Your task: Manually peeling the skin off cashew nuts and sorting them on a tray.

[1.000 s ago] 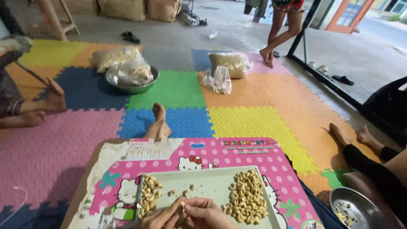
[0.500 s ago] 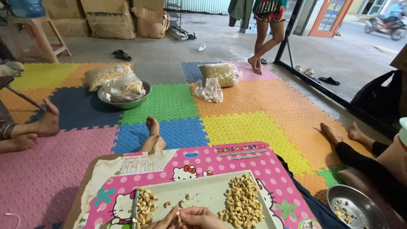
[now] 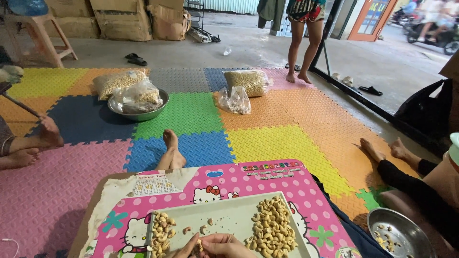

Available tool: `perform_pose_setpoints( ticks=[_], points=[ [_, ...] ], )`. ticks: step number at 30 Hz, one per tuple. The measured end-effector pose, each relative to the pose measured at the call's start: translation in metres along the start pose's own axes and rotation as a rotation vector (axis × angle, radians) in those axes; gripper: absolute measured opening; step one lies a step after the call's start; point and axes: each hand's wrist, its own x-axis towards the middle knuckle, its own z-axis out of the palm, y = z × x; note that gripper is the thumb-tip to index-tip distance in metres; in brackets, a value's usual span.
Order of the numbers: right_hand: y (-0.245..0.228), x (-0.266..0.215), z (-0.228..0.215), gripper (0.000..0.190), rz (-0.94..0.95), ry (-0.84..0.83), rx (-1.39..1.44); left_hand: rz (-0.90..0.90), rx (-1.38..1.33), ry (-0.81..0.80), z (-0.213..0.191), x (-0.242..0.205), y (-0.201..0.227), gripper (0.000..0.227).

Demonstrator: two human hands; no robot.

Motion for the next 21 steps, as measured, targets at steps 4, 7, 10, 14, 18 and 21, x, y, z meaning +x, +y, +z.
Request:
perform_pose_setpoints(
  ticks=[4,7,10,14,18,21],
  points=[
    [0.0,-0.004,0.005,0.02,-0.008,-0.029,-0.017,0.038,-0.015,-0.047,-0.006,-0.002,-0.002,0.071],
    [0.0,-0.004,0.005,0.02,-0.01,-0.02,0.0,0.116,0.026,-0.042,-0.011,-0.003,0.003,0.069],
    [0.0,-0.004,0.004,0.02,-0.017,-0.026,0.001,0.155,0.053,0.04,-0.013,-0.002,0.012,0.069],
    [-0.001,-0.005,0.005,0.021,-0.008,-0.016,-0.009,0.114,0.058,0.018,-0.02,0.0,0.018,0.068],
    [-0.001,-0.003,0.002,0.022,-0.005,-0.027,-0.044,0.083,0.063,0.001,-0.026,0.0,0.021,0.067],
    [-0.004,-0.007,0.006,0.019,0.004,-0.011,0.054,0.052,0.07,-0.021,-0.013,-0.002,0.006,0.067]
  ],
)
